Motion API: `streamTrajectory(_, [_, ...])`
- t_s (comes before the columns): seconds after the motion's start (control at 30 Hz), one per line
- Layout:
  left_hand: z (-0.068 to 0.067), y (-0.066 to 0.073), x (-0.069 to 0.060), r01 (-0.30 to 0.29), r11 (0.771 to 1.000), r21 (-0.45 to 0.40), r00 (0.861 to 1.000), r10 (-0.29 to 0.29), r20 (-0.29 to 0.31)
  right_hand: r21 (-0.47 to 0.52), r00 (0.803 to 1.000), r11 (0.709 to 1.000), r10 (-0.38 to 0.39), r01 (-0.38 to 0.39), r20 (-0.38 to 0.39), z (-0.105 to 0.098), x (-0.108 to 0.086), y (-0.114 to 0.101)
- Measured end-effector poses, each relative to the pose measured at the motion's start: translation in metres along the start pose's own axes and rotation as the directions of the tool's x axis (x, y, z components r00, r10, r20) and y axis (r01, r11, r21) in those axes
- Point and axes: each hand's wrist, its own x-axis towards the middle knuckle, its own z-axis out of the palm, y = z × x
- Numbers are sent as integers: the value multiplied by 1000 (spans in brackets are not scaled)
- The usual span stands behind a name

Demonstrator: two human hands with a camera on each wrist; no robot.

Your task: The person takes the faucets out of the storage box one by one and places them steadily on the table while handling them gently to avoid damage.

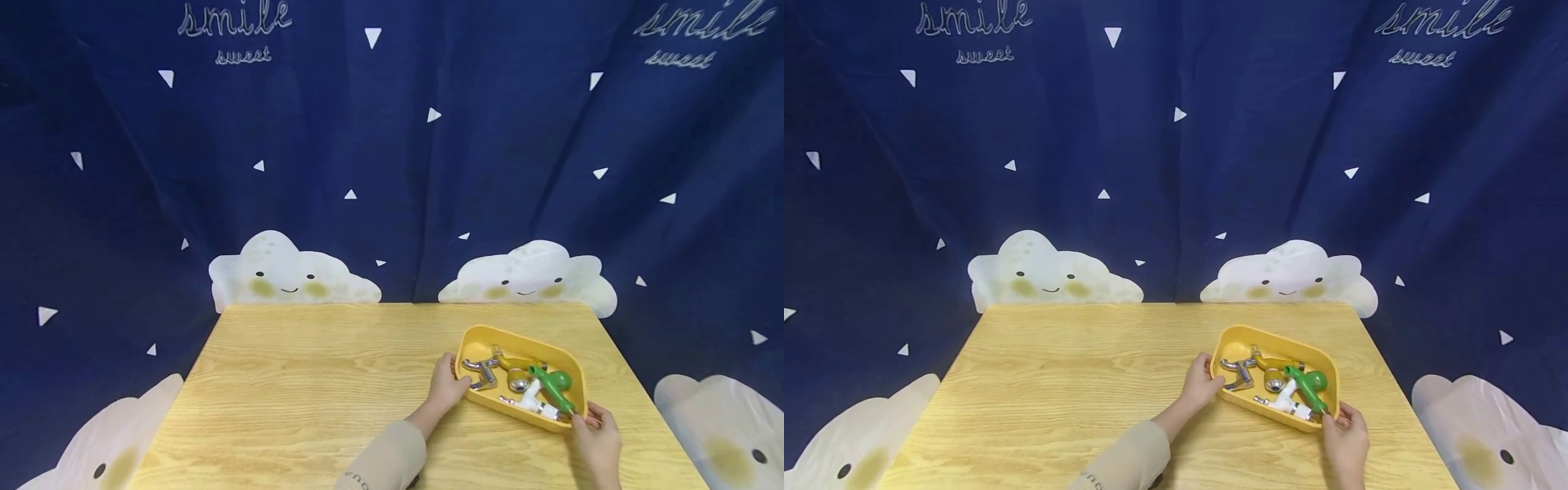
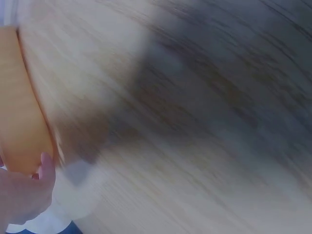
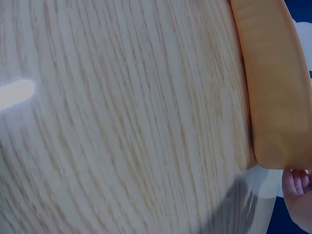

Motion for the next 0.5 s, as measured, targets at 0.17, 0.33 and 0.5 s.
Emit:
streamTrajectory(0.17, [-8,-4,-6,-24,999,-41,1000,23,-18,-1,1000,1000,-29,29,-2,7,-2,-4])
streamTrajectory(0.33, [-15,-10,-11,-37,998,-52,998,35,-47,4,1000,1000,-20,20,21,13,-5,-7])
streamTrajectory(0.5, [-22,-15,-17,-46,997,-62,998,43,-51,11,1000,1000,-15,14,20,19,-7,-10])
